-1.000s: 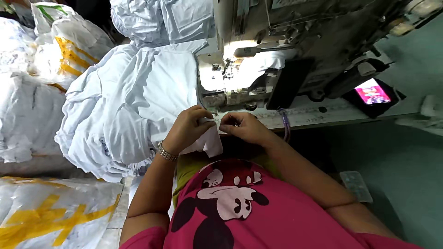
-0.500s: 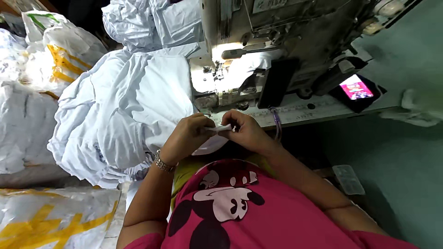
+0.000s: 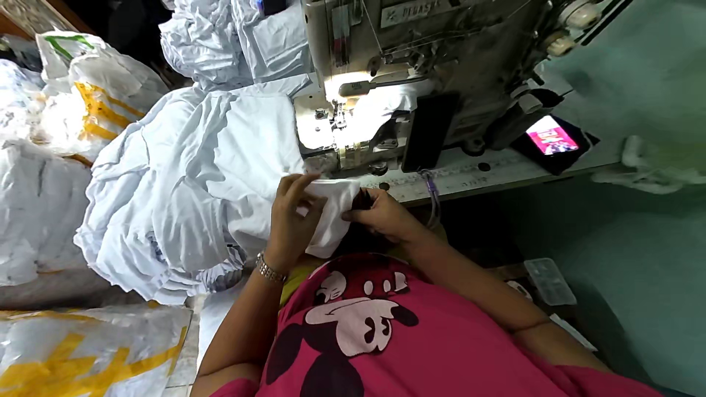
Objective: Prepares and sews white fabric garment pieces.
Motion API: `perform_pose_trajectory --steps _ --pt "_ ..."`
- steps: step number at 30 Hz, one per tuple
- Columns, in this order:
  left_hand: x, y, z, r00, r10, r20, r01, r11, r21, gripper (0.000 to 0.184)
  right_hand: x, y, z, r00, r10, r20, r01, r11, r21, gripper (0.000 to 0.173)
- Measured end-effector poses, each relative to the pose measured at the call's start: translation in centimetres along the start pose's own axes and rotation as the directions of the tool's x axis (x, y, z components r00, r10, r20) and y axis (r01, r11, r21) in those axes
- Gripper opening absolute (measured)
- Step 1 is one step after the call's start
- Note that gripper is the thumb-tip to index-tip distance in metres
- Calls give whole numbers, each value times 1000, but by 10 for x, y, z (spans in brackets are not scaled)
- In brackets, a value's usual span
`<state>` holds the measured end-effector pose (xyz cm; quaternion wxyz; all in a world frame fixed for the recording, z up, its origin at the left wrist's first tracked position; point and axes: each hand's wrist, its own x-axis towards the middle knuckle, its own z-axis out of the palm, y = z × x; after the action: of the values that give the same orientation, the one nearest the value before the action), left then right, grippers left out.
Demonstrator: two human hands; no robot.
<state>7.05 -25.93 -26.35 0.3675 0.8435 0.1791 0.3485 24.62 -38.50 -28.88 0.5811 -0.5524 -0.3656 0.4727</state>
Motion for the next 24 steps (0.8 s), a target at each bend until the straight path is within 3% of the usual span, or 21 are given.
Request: perform_pose_trajectory --steps 2,4,6,9,15,20,24 --pt "-21 3 7 999 -50 18 51 995 -89 29 -1 3 2 1000 7 7 -7 997 77 12" --pt "-36 6 16 989 -101 104 114 986 -120 32 -1 4 6 1000 -8 11 7 997 82 12" --pt "-45 9 24 971 -170 170 193 973 -126 36 -3 4 13 1000 -15 22 15 1000 16 17" --pt "-47 14 29 958 -240 159 269 941 -203 24 -4 1 21 997 -57 60 62 994 -89 17" --pt "-45 6 22 967 -238 87 254 922 -293 7 -10 1 16 979 -184 93 195 972 -130 9" --pt "-46 9 21 947 -299 115 320 859 -399 10 -15 4 22 986 -166 -10 162 972 -169 11" --pt "-51 8 22 950 -275 151 313 856 -411 10 -17 1 25 991 -128 27 131 967 -219 18"
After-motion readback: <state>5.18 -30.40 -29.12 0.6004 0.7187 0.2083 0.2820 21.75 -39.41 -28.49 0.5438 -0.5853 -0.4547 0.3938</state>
